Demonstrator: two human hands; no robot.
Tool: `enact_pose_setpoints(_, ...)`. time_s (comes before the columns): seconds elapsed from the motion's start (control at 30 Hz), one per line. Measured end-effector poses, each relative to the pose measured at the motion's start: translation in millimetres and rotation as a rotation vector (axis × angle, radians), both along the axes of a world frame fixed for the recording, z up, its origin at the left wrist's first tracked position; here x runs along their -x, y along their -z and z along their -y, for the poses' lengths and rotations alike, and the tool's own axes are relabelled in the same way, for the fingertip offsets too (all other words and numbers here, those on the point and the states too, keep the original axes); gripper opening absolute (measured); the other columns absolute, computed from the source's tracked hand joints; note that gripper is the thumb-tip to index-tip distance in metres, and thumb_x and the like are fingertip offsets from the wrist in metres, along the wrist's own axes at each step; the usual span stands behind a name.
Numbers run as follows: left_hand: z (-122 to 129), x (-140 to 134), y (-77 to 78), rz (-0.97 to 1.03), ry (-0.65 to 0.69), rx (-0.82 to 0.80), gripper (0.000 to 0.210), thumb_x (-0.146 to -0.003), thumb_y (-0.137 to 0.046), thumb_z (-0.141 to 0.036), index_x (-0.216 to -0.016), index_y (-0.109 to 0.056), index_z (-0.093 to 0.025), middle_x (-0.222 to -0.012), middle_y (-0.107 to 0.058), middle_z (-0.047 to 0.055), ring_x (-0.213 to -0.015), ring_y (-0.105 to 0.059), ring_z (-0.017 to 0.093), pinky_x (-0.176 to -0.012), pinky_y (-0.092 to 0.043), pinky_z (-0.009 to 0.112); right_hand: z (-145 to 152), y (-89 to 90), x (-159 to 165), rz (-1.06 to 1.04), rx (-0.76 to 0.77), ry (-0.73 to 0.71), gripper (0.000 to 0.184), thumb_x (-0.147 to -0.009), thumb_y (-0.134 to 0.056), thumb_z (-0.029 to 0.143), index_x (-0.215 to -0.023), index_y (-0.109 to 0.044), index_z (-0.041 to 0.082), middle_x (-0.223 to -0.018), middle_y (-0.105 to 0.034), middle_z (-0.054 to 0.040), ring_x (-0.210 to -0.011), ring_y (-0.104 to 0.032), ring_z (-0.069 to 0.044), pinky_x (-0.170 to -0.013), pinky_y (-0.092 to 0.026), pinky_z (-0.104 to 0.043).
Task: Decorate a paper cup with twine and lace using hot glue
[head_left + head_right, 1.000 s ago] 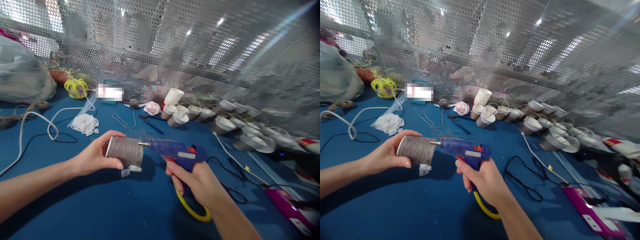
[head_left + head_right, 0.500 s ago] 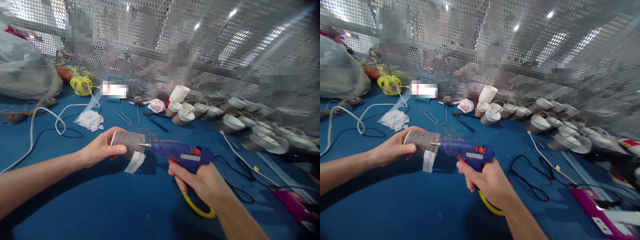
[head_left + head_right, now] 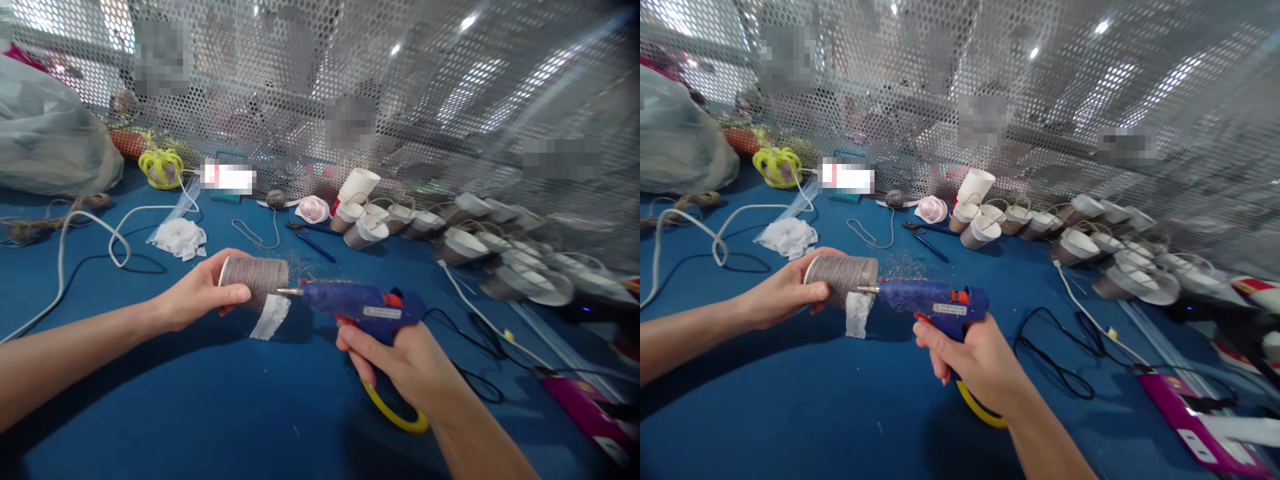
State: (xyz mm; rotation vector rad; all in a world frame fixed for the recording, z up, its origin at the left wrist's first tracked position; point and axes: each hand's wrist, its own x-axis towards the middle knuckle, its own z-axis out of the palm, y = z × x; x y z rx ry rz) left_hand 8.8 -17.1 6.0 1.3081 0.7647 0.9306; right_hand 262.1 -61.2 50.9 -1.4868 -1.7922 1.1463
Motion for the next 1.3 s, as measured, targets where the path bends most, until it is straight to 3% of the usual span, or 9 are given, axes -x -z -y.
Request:
enact_pose_setpoints(0.2,2.0,0.3,-0.9,-0.017,0.011,-0.015,0.059,-0.060,-0.076,-0.041,-0.105,-0.046,-0.017,-0.070,-0.052,-0.004,-0.054,-0.045,0.007,-0.045,-0.038,0.017,-1.2,0.9,-0.4,-0.040,0.017,0.058,0.029,-0.080,-0.056,0.042,-0.063,-0.058,0.018,-0.035,-0.047,0.0051,-0.035,-0.044,-0.009,-0.042,-0.042,-0.022)
enact_pose_setpoints(0.37,3.4,-0.6,-0.5,0.048,0.042,-0.016,0.058,-0.059,-0.078,-0.032,-0.105,-0.047,-0.019,-0.084,-0.059,0.000,-0.073,-0.056,0.012,-0.068,-0.047,0.024,-2.9,2.7,0.1,-0.068,-0.008,0.098,0.032,-0.080,-0.056,0.043,-0.060,-0.056,0.018,-0.037,-0.045,0.0053,-0.034,-0.042,-0.008,-0.039,-0.039,-0.022)
enact_pose_setpoints(0.73,0.0,0.9,4.9,0.047,-0.003,-0.057,0.056,-0.059,-0.078,-0.027,-0.105,-0.047,-0.020,-0.080,-0.058,-0.002,-0.068,-0.055,0.011,-0.063,-0.046,0.022,-1.1,2.1,-2.5,-0.032,-0.001,0.036,0.037,-0.079,-0.057,0.044,-0.052,-0.052,0.019,-0.039,-0.047,0.0034,-0.036,-0.043,-0.008,-0.043,-0.041,-0.023)
enact_pose_setpoints(1.07,2.4,0.2,2.7,0.015,-0.011,-0.161,0.056,-0.058,-0.079,-0.022,-0.106,-0.049,-0.022,-0.080,-0.061,0.000,-0.070,-0.057,0.014,-0.060,-0.045,0.022,-2.4,1.3,1.3,-0.091,-0.027,0.124,0.032,-0.078,-0.058,0.042,-0.058,-0.055,0.017,-0.037,-0.046,0.0047,-0.035,-0.043,-0.008,-0.038,-0.039,-0.021)
enact_pose_setpoints(1.3,1.0,0.5,3.9,0.046,-0.030,-0.150,0.054,-0.058,-0.078,-0.020,-0.103,-0.049,-0.023,-0.078,-0.059,-0.002,-0.064,-0.054,0.010,-0.057,-0.044,0.019,1.1,1.1,2.3,-0.063,-0.040,0.123,0.029,-0.077,-0.060,0.041,-0.060,-0.055,0.018,-0.036,-0.046,0.0046,-0.036,-0.043,-0.008,-0.041,-0.040,-0.022)
